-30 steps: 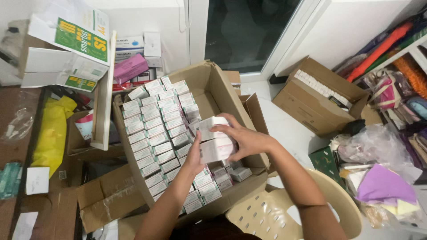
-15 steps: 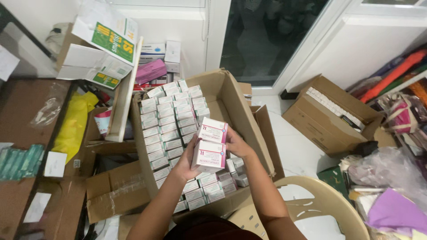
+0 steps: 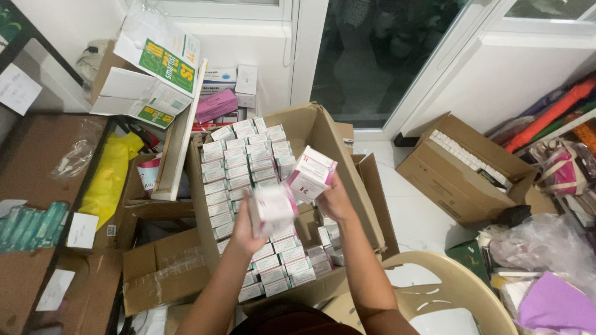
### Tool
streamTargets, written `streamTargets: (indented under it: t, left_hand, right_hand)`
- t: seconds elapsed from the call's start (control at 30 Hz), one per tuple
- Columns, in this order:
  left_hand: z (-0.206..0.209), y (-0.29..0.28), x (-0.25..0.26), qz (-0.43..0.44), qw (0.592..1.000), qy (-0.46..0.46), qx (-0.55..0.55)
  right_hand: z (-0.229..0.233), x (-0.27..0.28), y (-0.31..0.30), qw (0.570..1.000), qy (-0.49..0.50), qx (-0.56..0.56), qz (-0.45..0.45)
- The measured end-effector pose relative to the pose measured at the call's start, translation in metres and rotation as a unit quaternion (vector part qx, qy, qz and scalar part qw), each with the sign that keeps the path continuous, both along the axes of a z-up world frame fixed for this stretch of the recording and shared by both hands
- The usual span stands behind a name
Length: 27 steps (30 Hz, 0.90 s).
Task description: The person sits on the floor and repeatedly picks up small white boxes with pink labels from a large cardboard box. They inspect each box by turning it over, then place it into a smaller cardboard box. The person continues this process, filling the smaller box with the small boxes.
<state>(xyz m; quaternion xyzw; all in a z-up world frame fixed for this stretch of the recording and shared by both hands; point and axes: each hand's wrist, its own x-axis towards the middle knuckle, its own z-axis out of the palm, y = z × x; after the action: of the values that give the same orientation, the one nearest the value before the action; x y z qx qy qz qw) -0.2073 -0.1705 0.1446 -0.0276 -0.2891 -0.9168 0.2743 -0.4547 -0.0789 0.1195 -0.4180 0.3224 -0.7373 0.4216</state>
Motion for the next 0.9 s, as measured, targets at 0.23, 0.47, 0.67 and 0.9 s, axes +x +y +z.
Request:
streamTargets:
  t: [0.23, 0.47, 0.67, 0.9]
  left_hand:
    - [0.025, -0.016, -0.005, 0.126, 0.974, -0.089, 0.165]
    - [0.011, -0.010, -0.018, 0.069, 0.990, -0.051, 0.111]
    - [-0.004, -0.008, -0.023, -0.029, 0.995, -0.039, 0.092]
    - [-0.011, -0.012, -0.021, -0.028, 0.996, -0.012, 0.080]
  right_hand:
    - [0.021, 0.005, 0.022, 0.999, 0.045, -0.008, -0.019]
    - [0.026, 0.019, 0.030, 0.994, 0.108, -0.026, 0.006]
    - [0.056, 0.023, 0.050, 0.976, 0.216, 0.011, -0.013]
    - [0.089, 0.039, 0.051, 0.944, 0.325, -0.039, -0.037]
